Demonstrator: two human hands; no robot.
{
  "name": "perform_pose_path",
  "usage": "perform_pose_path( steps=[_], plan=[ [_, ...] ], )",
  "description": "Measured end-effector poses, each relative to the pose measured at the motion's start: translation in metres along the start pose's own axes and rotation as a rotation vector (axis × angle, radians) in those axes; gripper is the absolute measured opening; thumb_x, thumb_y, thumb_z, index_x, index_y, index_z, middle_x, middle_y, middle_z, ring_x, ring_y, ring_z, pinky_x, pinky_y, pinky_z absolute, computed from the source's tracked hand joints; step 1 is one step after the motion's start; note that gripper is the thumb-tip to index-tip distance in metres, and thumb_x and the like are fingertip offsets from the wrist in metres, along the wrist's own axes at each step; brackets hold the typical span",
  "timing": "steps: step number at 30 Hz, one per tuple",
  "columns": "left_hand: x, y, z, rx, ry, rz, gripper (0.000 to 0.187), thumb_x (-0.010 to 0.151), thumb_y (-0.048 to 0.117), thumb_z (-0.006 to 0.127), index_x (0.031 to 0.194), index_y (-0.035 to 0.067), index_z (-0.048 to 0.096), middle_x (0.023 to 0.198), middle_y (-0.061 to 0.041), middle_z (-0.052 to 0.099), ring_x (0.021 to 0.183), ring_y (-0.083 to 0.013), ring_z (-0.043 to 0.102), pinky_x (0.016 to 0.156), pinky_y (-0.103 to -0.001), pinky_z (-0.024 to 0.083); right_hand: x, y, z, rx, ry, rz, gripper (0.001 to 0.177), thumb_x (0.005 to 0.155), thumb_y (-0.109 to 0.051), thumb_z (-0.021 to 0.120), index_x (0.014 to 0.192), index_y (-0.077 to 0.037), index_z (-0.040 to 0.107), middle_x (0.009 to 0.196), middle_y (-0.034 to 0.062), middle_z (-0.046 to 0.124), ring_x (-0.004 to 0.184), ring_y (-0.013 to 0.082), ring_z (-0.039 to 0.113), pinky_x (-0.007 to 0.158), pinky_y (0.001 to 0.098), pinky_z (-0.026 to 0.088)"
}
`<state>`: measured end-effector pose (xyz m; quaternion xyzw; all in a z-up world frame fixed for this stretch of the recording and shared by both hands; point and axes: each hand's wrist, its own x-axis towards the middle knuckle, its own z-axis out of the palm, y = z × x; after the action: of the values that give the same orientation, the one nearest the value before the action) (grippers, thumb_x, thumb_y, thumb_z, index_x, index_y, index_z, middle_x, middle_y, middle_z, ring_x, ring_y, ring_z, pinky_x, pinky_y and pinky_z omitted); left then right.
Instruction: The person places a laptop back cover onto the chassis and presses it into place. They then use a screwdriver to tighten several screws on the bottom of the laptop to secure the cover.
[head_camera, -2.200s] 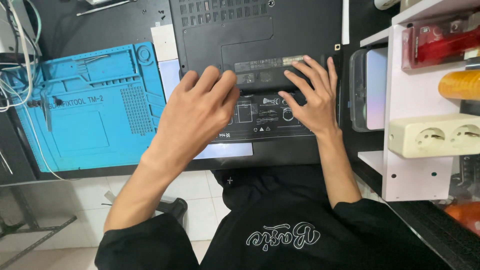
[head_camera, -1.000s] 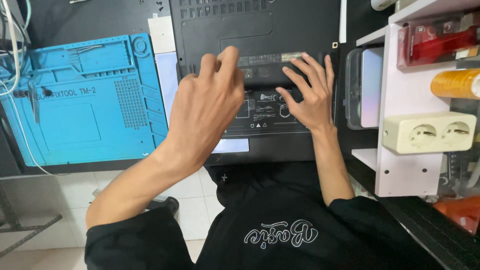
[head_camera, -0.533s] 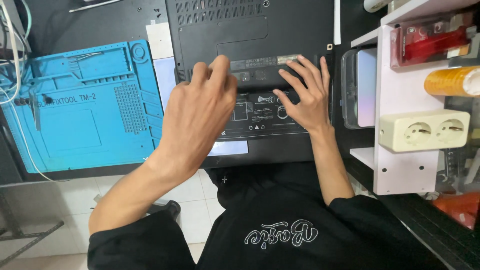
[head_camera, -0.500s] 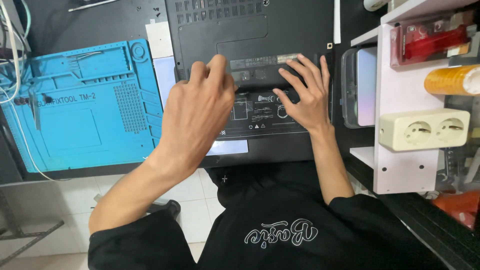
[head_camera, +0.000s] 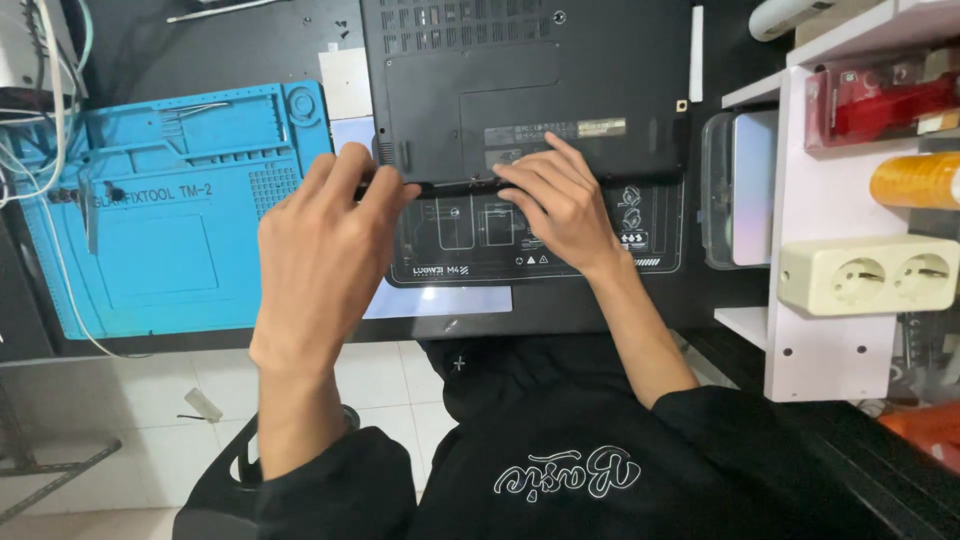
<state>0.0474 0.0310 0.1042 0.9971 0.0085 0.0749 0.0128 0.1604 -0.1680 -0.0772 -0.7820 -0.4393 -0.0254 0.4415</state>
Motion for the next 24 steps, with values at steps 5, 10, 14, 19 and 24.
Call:
perform_pose_path(
  steps=[5,10,14,19,24],
  plan=[
    [-0.036,-0.023,0.017,-0.181,0.086,-0.221,0.017,0.101,0.018,0.076,0.092,0.006,0.068,0.089,-0.006,0.058,0.079,-0.0237,0.061,0.059,-0.039,0.045,0.023,-0.006,0.015,0.079,-0.016,-0.026,0.014,0.092,-0.002,0.079,0.105,-0.005,0.075,0.097,0.0066,0.073,0.098,0.0233,0.072,0.114,0.0481,0.049],
    [-0.091,-0.049,0.065,-0.371,0.277,-0.598,0.007,0.105,0.009,0.071,0.101,0.003,0.071,0.092,-0.011,0.060,0.076,-0.0287,0.059,0.066,-0.040,0.046,0.070,-0.007,0.038,0.119,0.023,0.005,0.008,0.094,-0.005,0.079,0.097,-0.005,0.072,0.095,0.0065,0.073,0.093,0.0250,0.070,0.098,0.0445,0.052],
    [-0.132,-0.057,0.088,-0.398,0.365,-0.721,0.006,0.104,0.007,0.069,0.101,0.003,0.071,0.091,-0.011,0.061,0.075,-0.0276,0.058,0.066,-0.038,0.045,0.128,0.002,0.071,0.126,-0.005,-0.031,0.009,0.094,-0.006,0.078,0.096,-0.004,0.070,0.096,0.0075,0.069,0.094,0.0285,0.065,0.085,0.0418,0.053],
    [-0.171,-0.065,0.092,-0.384,0.466,-0.887,0.008,0.105,0.007,0.067,0.101,0.001,0.070,0.091,-0.009,0.060,0.074,-0.0231,0.054,0.064,-0.035,0.042,0.197,0.024,0.135,0.019,-0.081,-0.222,0.010,0.087,-0.007,0.080,0.091,-0.006,0.071,0.095,0.0069,0.062,0.096,0.0292,0.060,0.083,0.0431,0.049],
    [-0.187,-0.073,0.088,-0.348,0.477,-0.941,0.009,0.105,0.008,0.068,0.100,0.000,0.070,0.090,-0.009,0.059,0.072,-0.0217,0.053,0.063,-0.034,0.040,0.223,0.047,0.189,-0.104,-0.157,-0.272,0.010,0.081,-0.003,0.079,0.087,-0.010,0.074,0.098,0.0058,0.063,0.100,0.0283,0.059,0.083,0.0446,0.047]
  ],
)
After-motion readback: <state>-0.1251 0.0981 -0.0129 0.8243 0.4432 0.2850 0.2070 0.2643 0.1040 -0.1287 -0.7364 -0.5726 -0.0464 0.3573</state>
